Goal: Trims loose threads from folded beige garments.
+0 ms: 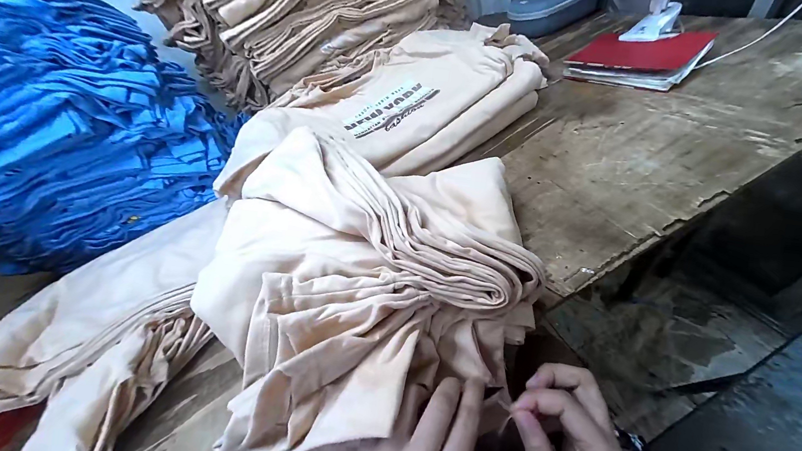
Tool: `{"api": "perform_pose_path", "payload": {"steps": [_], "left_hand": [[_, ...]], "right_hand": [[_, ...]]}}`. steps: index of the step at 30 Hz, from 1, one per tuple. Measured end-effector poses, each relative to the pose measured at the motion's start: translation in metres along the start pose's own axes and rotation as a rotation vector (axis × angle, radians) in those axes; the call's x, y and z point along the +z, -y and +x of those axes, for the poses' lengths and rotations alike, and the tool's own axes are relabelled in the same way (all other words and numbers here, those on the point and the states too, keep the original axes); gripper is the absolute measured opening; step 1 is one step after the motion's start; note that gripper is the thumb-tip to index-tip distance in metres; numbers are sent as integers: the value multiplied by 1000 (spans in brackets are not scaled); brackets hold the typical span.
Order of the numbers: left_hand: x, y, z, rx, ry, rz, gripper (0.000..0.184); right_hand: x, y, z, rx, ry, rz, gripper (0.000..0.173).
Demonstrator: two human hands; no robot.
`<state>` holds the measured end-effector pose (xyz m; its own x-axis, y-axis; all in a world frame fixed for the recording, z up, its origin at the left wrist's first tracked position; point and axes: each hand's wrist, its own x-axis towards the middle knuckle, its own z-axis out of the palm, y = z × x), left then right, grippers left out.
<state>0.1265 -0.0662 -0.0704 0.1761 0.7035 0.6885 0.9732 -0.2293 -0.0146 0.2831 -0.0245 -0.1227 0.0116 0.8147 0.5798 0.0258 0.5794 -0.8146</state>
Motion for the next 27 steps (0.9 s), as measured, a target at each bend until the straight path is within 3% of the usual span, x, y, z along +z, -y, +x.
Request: {"api": "perform_pose_path", "payload": {"steps": [4,8,11,15,20,23,26,27], "left_hand": [[-4,11,-7,-100,34,-103,17],[-3,22,-18,-123,121,-200,29],[0,27,-24,-111,108,-132,18],[-3,30,-24,-102,94,-215,19],[-7,39,-23,-97,51,-373,13],[-11,45,-18,-98,97,-538,13],[-15,49,-12,-126,134,-634,17],[-17,50,-9,-148,129,-626,16]], "right_hand": [[-13,-12,-5,-19,48,-189,13],[-7,-15,-6,-69,60,-316,30],[6,-17,-4,-55,35,-322,28],[10,-24,-1,-22,-82,-244,16],[-12,-39,0,-30,-140,-676,14],[-14,-28,-7,-131,-115,-535,18],[10,-4,-8,-180,12,-270,40],[22,-2,-4,-172,10,-163,35]]}}
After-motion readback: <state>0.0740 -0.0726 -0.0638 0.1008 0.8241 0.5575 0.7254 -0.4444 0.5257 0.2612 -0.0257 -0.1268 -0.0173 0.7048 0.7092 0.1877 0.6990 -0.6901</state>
